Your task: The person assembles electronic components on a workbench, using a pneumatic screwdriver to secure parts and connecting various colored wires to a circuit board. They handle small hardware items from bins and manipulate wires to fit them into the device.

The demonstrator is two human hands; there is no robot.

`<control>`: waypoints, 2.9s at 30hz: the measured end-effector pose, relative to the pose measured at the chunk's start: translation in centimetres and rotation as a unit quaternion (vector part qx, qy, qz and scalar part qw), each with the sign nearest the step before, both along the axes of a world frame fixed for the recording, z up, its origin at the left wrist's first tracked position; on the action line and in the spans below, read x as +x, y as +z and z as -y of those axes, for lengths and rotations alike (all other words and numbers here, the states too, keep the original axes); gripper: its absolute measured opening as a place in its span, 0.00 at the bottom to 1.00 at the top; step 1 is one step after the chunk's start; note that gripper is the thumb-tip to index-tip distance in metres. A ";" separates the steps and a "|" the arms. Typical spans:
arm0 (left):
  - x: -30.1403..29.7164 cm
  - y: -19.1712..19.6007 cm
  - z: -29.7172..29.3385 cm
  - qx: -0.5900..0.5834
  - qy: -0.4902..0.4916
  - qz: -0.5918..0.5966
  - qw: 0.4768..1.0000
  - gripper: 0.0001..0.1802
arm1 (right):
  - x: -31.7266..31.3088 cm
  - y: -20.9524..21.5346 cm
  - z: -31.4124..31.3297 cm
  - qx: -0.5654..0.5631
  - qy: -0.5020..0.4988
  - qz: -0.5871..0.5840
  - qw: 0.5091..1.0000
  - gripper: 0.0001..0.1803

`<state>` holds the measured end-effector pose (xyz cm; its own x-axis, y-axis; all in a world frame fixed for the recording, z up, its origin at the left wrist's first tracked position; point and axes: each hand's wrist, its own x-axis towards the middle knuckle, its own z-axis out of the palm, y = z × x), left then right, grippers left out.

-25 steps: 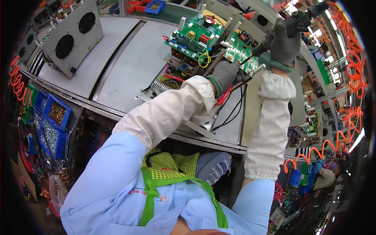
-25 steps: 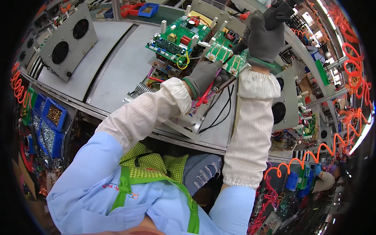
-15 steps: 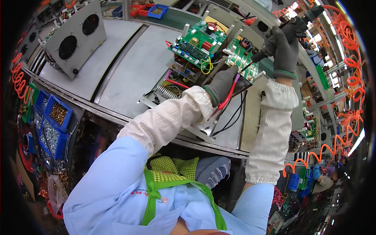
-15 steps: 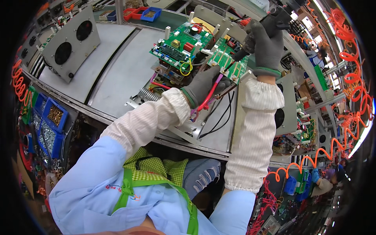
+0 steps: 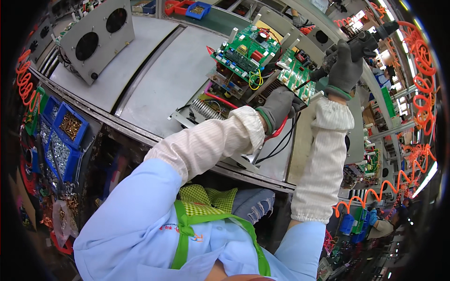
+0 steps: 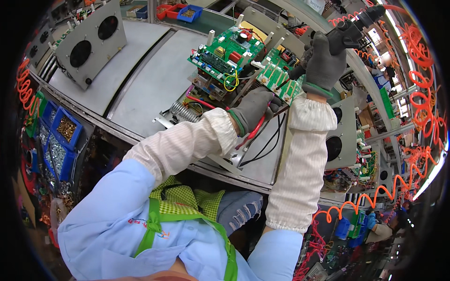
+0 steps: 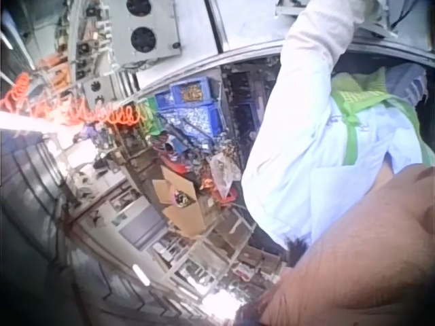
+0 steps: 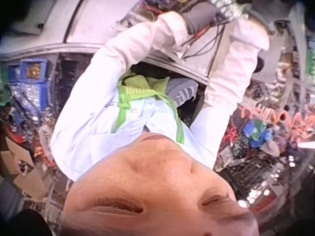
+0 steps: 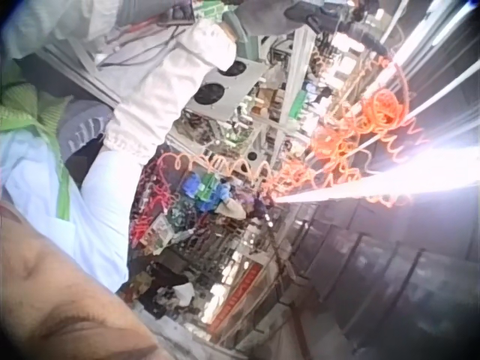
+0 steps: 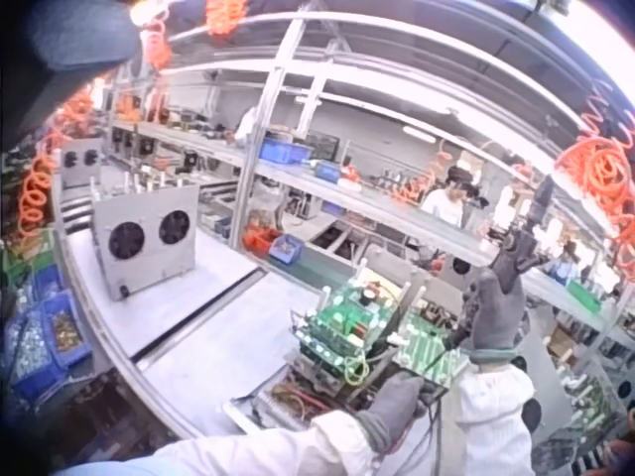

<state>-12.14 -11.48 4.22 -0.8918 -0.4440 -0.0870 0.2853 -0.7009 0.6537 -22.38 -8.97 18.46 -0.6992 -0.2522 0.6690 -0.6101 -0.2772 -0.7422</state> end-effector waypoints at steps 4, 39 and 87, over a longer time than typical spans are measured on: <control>-0.2 -0.2 0.0 0.013 -0.013 0.020 1.000 0.09 | 0.5 0.1 0.1 -0.026 -0.008 -0.034 0.999 0.15; 12.0 -2.5 2.8 -0.218 -0.087 0.002 0.972 0.20 | -1.1 0.1 0.2 -0.022 0.065 -0.032 0.997 0.10; 71.9 -5.9 22.3 -0.504 0.382 0.693 0.346 0.21 | -2.9 -31.4 -31.4 0.746 -0.373 0.008 0.551 0.35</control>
<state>59.78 -33.73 -1.72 0.1083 -0.9317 0.3467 -0.9413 0.0161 0.3371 -25.31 22.44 -12.94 -0.9836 -0.1514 0.0976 -0.1311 0.9732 0.1890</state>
